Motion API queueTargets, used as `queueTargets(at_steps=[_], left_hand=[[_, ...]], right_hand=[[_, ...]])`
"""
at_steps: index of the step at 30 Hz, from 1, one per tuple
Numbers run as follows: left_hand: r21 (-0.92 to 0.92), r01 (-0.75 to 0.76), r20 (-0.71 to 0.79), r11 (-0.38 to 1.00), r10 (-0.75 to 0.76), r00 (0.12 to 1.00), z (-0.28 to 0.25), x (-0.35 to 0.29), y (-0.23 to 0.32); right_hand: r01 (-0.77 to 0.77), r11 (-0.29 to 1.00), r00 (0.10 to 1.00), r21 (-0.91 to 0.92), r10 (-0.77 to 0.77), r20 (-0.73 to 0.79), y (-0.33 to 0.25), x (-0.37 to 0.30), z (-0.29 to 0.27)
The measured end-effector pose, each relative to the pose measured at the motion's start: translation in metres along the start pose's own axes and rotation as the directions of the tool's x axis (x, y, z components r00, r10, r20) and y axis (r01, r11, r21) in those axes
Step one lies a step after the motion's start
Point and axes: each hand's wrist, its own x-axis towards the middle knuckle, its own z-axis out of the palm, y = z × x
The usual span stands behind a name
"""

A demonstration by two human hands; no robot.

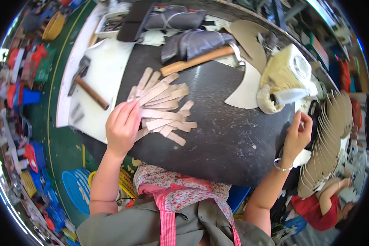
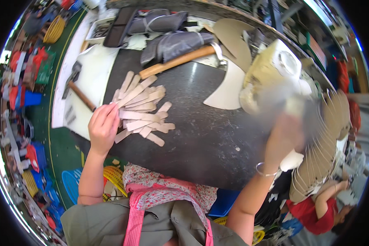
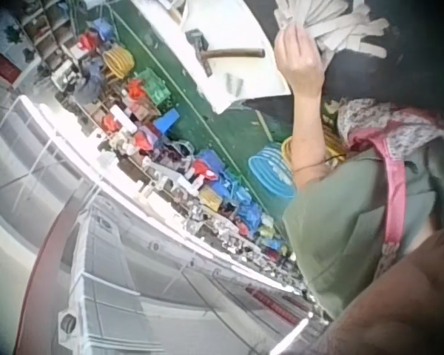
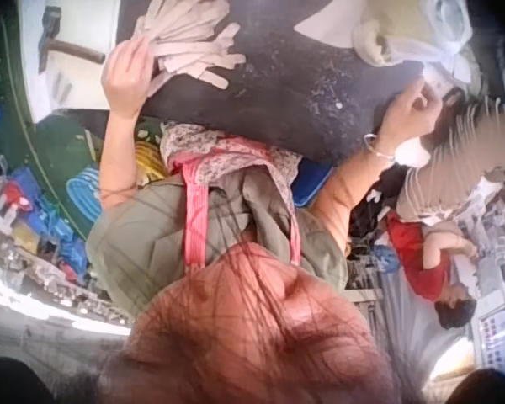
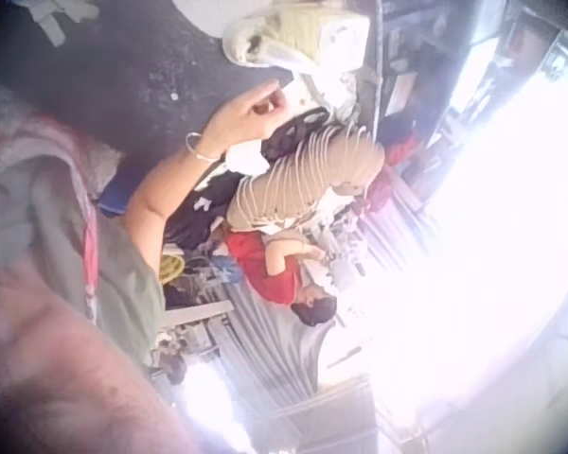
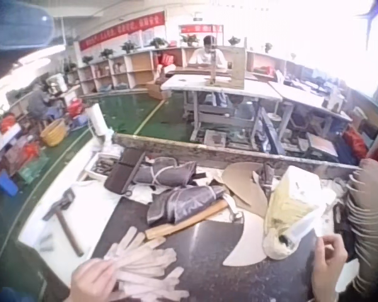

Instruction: The person dips an applicator into glue, applies glue to shoe components, and then spreads glue onto material strips and stacks them on the table.

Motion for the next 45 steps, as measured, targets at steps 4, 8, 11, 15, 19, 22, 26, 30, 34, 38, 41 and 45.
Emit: queueTargets(at_steps=[4, 8, 11, 15, 19, 22, 26, 30, 34, 38, 41, 45], left_hand=[[0.040, 0.168, 0.141, 0.985, -0.172, 0.975, 0.008, -0.016, 0.012], [-0.030, 0.092, 0.146, 0.995, -0.087, 0.986, 0.004, -0.031, 0.046], [-0.259, 0.060, 0.222, 0.964, -0.001, 0.975, 0.006, -0.037, 0.087], [-0.406, 0.013, 0.290, 0.914, 0.116, 0.950, 0.019, -0.055, 0.125], [-0.445, -0.032, 0.303, 0.895, 0.184, 0.935, 0.019, -0.064, 0.144], [-0.443, -0.055, 0.296, 0.895, 0.204, 0.933, 0.020, -0.070, 0.149], [-0.412, 0.012, 0.314, 0.911, 0.129, 0.941, 0.020, -0.077, 0.154], [-0.375, 0.103, 0.318, 0.921, 0.024, 0.948, 0.019, -0.084, 0.157], [-0.364, 0.112, 0.316, 0.925, 0.009, 0.949, 0.021, -0.085, 0.161], [-0.329, 0.140, 0.293, 0.934, -0.040, 0.955, 0.021, -0.087, 0.163], [-0.344, 0.117, 0.281, 0.932, -0.016, 0.959, 0.019, -0.087, 0.168], [-0.348, 0.107, 0.255, 0.932, -0.016, 0.967, 0.022, -0.084, 0.168]], right_hand=[[-0.190, 0.973, 0.976, 0.133, 0.173, 0.128, -0.026, -0.031, -0.010], [-0.192, 0.967, 0.975, 0.166, 0.169, 0.145, -0.051, -0.054, -0.026], [-0.288, 0.949, 0.957, 0.126, 0.280, 0.075, -0.030, -0.069, -0.049], [-0.231, 0.973, 0.957, -0.011, 0.229, 0.176, 0.000, -0.091, -0.068], [-0.094, 0.974, 0.943, 0.204, 0.021, 0.332, -0.004, -0.102, -0.049], [0.034, 0.970, 0.914, 0.242, -0.128, 0.386, -0.012, -0.098, -0.030], [0.169, 0.965, 0.860, 0.198, -0.243, 0.448, -0.004, -0.098, -0.018], [0.258, 0.950, 0.795, 0.177, -0.313, 0.520, -0.010, -0.095, -0.012], [0.274, 0.943, 0.774, 0.188, -0.333, 0.538, -0.006, -0.095, -0.015], [0.041, 0.813, 0.790, 0.580, -0.382, 0.479, -0.014, -0.099, -0.042], [-0.022, 0.726, 0.672, 0.687, -0.498, 0.547, -0.007, -0.112, -0.072], [0.160, 0.820, 0.364, 0.550, -0.567, 0.739, 0.014, -0.134, -0.096]])
